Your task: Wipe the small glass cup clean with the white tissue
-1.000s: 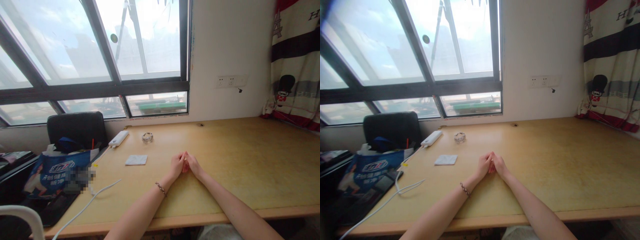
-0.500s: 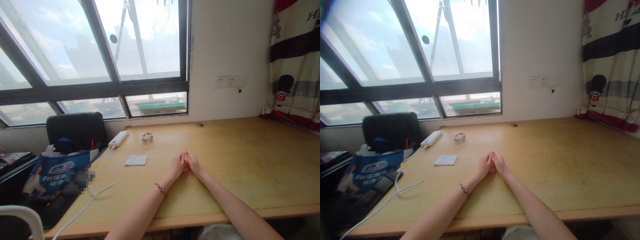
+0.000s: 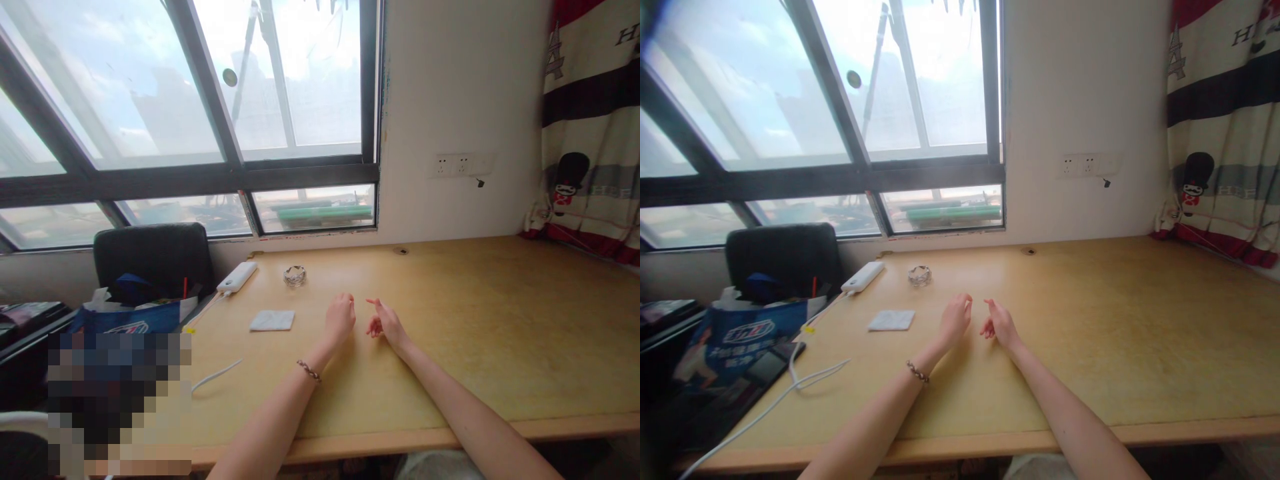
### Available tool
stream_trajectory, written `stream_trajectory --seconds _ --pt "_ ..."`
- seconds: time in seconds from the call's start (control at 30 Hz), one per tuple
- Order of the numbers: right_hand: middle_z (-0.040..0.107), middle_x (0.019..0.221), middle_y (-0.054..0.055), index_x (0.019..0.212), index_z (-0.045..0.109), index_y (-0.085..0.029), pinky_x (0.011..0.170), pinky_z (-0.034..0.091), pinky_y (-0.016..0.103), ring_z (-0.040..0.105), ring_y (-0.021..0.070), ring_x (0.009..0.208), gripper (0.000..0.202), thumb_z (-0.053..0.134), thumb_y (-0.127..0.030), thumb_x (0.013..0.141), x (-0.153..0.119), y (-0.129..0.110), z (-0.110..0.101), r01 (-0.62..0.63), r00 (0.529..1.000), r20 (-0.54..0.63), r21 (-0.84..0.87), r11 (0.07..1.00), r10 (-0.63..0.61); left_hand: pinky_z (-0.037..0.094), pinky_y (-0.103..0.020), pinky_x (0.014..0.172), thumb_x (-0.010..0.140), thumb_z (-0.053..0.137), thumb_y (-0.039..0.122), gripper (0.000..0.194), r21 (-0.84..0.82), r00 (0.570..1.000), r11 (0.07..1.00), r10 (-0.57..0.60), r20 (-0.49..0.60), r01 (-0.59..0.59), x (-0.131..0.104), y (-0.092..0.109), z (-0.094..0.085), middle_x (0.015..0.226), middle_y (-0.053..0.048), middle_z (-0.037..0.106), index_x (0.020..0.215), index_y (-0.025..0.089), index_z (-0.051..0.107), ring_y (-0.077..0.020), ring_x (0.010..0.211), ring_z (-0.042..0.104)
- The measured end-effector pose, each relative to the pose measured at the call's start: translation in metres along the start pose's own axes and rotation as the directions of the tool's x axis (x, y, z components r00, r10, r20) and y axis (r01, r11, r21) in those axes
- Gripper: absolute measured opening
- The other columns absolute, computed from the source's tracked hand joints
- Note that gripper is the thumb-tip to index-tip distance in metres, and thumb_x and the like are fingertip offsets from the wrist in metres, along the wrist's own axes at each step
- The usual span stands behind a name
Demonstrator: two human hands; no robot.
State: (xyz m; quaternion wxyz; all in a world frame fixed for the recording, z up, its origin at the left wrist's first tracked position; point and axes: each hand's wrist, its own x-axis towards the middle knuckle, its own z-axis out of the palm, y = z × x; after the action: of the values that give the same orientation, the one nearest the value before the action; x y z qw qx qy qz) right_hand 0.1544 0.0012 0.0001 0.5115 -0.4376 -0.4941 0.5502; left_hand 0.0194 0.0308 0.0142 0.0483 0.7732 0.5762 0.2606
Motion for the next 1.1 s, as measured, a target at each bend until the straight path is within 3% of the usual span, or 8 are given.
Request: stream_trajectory --seconds 0.13,0.2,0.3,0.4,0.5,0.63,0.87,1.1 --pt "0.055 0.042 -0.001 0.112 0.041 -0.010 0.034 0.033 0.018 0.045 0.0095 0.031 0.066 0.027 -0.063 0.075 0.001 -0.003 -0.002 0.004 1.000 -0.025 -0.007 1.000 -0.004 0.027 -0.051 0.089 0.080 0.040 0.029 0.034 0.206 0.965 0.945 -0.238 -0.109 0.256 0.008 -0.026 -0.005 0.121 -0.019 0.040 0.108 0.013 0.049 -0.0329 0.116 0.030" --pt "0.055 0.043 0.000 0.112 0.042 -0.010 0.035 0.033 0.018 0.045 0.0093 0.032 0.065 0.027 -0.062 0.076 0.002 -0.004 -0.003 0.011 0.999 -0.038 -0.006 1.000 -0.011 0.021 -0.064 0.084 0.079 0.040 0.036 0.046 0.267 0.917 0.879 -0.360 -0.170 0.394 0.010 -0.040 -0.002 0.131 -0.023 0.026 0.117 0.011 0.043 -0.0425 0.121 0.014" --pt "0.056 0.043 0.000 0.111 0.042 -0.010 0.034 0.034 0.017 0.046 0.0094 0.032 0.064 0.027 -0.062 0.076 0.002 -0.003 -0.004 0.015 0.999 -0.042 -0.008 1.000 -0.015 0.018 -0.069 0.079 0.079 0.038 0.041 0.051 0.281 0.871 0.826 -0.443 -0.213 0.489 0.011 -0.053 0.008 0.134 -0.025 0.019 0.119 0.008 0.042 -0.0473 0.119 0.011" --pt "0.056 0.043 0.000 0.110 0.043 -0.011 0.034 0.034 0.018 0.045 0.0095 0.032 0.064 0.027 -0.062 0.076 0.003 -0.002 -0.005 0.013 0.999 -0.038 -0.008 1.000 -0.013 0.024 -0.064 0.082 0.079 0.042 0.037 0.046 0.248 0.919 0.889 -0.345 -0.192 0.386 0.010 -0.051 0.016 0.133 -0.024 0.023 0.116 0.010 0.044 -0.0425 0.119 0.020" --pt "0.056 0.043 -0.001 0.108 0.044 -0.012 0.034 0.034 0.018 0.046 0.0097 0.032 0.062 0.026 -0.062 0.076 0.004 0.000 -0.006 0.027 0.999 -0.043 -0.009 1.000 -0.027 0.032 -0.049 0.089 0.079 0.043 0.030 0.040 0.136 0.989 0.985 -0.086 -0.121 0.103 0.008 -0.038 0.019 0.129 -0.020 0.030 0.114 0.011 0.043 -0.0316 0.116 0.033" --pt "0.055 0.042 -0.001 0.105 0.046 -0.012 0.033 0.034 0.018 0.046 0.0098 0.032 0.060 0.026 -0.062 0.076 0.007 0.003 -0.009 0.028 0.994 -0.103 -0.011 1.000 -0.029 0.035 -0.033 0.091 0.080 0.041 0.019 0.030 -0.042 0.971 0.971 0.233 -0.060 -0.235 0.004 -0.020 0.018 0.122 -0.013 0.040 0.110 0.016 0.043 -0.0191 0.109 0.043" --pt "0.053 0.039 -0.001 0.093 0.049 -0.013 0.033 0.032 0.018 0.044 0.0094 0.031 0.053 0.031 -0.060 0.076 0.011 0.005 -0.014 0.043 0.963 -0.266 0.012 0.999 -0.038 0.039 -0.030 0.082 0.076 0.051 0.028 0.017 -0.037 0.971 0.976 0.217 0.101 -0.215 0.000 -0.020 0.013 0.099 -0.008 0.054 0.088 0.017 0.051 -0.0183 0.093 0.051" --pt "0.053 0.041 -0.001 0.087 0.050 -0.015 0.033 0.031 0.021 0.043 0.0110 0.032 0.050 0.033 -0.060 0.074 0.012 0.005 -0.017 0.044 0.926 -0.378 0.057 0.997 -0.019 0.039 -0.029 0.072 0.082 0.039 0.025 0.020 0.107 0.971 0.977 0.163 0.175 -0.183 -0.001 -0.015 0.006 0.085 -0.009 0.058 0.077 0.017 0.057 -0.0184 0.082 0.055"
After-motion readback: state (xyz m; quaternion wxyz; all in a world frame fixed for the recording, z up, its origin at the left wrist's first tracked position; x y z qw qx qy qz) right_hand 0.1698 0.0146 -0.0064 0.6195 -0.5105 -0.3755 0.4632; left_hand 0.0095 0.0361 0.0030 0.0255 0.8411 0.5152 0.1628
